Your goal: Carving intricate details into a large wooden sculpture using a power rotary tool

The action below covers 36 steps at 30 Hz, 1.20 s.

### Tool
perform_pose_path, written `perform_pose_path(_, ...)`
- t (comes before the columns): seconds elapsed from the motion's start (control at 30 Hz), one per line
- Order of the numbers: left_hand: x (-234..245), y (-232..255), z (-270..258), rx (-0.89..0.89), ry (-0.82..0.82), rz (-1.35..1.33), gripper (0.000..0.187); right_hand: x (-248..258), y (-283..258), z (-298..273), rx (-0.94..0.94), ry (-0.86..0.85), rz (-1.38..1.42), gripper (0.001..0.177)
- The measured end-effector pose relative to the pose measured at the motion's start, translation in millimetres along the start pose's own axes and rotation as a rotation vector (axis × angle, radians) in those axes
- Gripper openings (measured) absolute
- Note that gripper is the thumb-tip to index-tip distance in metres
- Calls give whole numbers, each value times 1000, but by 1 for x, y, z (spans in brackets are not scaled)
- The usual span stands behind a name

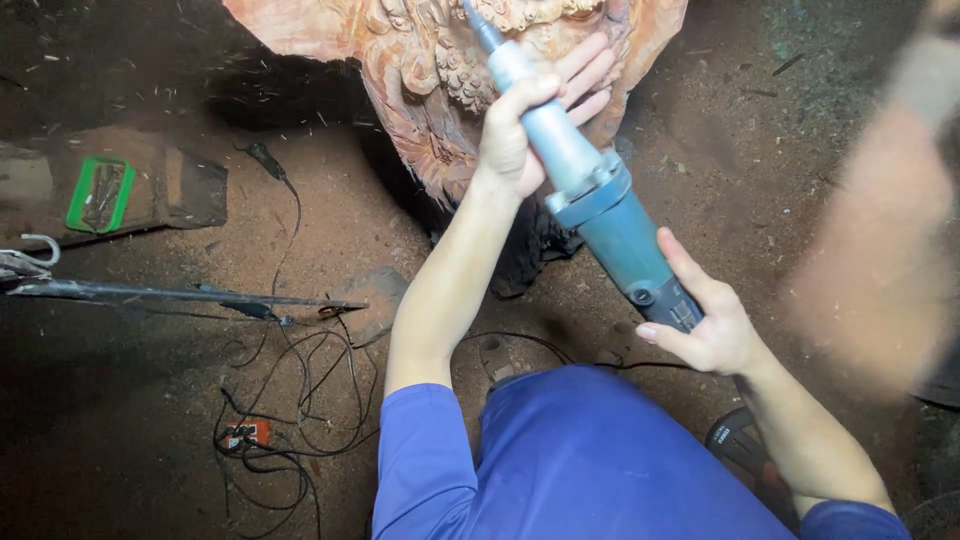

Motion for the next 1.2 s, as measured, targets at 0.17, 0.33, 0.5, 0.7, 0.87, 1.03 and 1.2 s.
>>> perform_pose_path(0.17,76,12,-91,-174,-171,-108,28,-61,13,3,155,-84,142,102)
perform_pose_path(0.33,173,8,-177,-292,-66,-87,44,-149,50,-2,88,-292,505,102)
perform_pose_path(0.5,260,-18,-230,-213,413,34,27,-207,82,-20,-58,-422,692,105)
perform_pose_path(0.7,228,-25,-202,-160,471,105,21,-216,96,-38,-93,-275,724,107)
perform_pose_path(0.87,159,-57,-138,-105,341,52,18,-177,98,-44,-10,-100,1047,106)
perform_pose_path(1.03,65,-84,-79,-18,85,-69,6,-111,85,-53,12,-53,1137,105)
perform_pose_path(1.2,47,-98,-16,-232,92,237,46,-53,68,-49,111,19,991,100)
Point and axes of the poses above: each hand's wrist, its own z-axis towards the middle knuckle, its own x-axis out of the back of the hand, y = z × x, the point moved 8 cm from there along z, towards the middle knuckle
